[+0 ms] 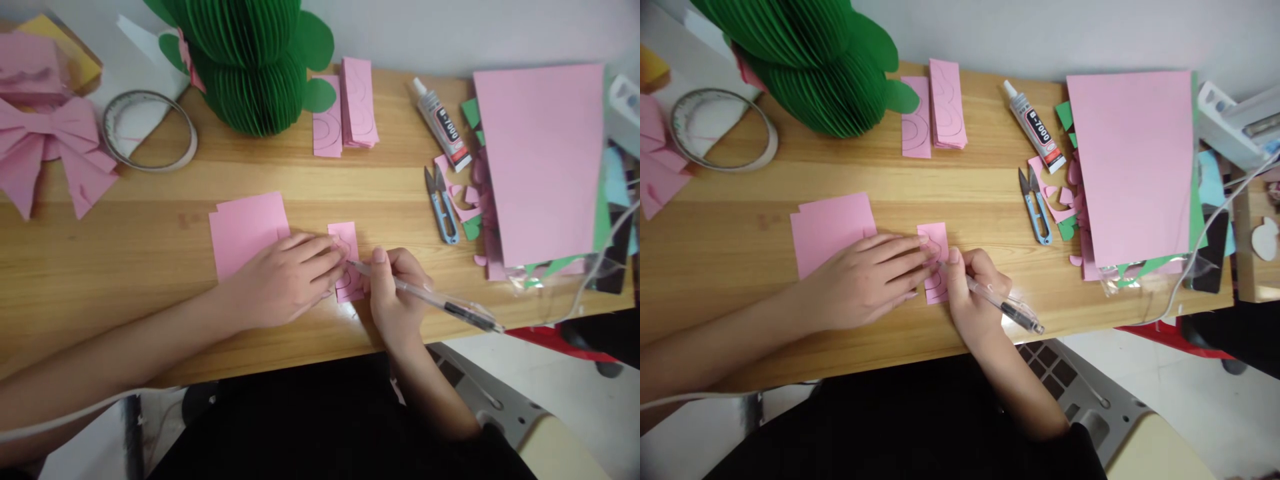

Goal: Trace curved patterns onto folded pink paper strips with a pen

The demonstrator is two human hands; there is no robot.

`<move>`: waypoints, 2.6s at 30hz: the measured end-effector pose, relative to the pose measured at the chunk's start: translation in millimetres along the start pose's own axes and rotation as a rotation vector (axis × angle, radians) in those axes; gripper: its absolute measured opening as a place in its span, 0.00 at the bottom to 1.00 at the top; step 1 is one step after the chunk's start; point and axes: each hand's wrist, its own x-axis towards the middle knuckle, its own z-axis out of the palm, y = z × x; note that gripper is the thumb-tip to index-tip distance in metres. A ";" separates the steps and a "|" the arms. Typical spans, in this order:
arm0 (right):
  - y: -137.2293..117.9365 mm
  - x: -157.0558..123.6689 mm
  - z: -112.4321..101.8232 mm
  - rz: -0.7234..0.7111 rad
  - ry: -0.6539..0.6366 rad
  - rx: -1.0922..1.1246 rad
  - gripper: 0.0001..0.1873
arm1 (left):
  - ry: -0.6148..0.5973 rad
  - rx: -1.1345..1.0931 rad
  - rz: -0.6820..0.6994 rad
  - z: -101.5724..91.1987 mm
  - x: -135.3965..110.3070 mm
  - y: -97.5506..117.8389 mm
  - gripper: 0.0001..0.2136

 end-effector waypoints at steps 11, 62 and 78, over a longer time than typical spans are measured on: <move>4.4 -3.5 1.0 0.057 0.010 0.041 0.18 | -0.011 0.006 0.000 0.8 -1.5 0.5 0.15; 3.3 -1.3 3.3 0.008 0.043 0.003 0.16 | -0.010 0.013 -0.011 -0.5 -1.3 1.8 0.15; 7.0 1.7 3.2 0.020 0.023 0.047 0.13 | -0.005 0.000 -0.025 -1.3 -2.1 2.5 0.15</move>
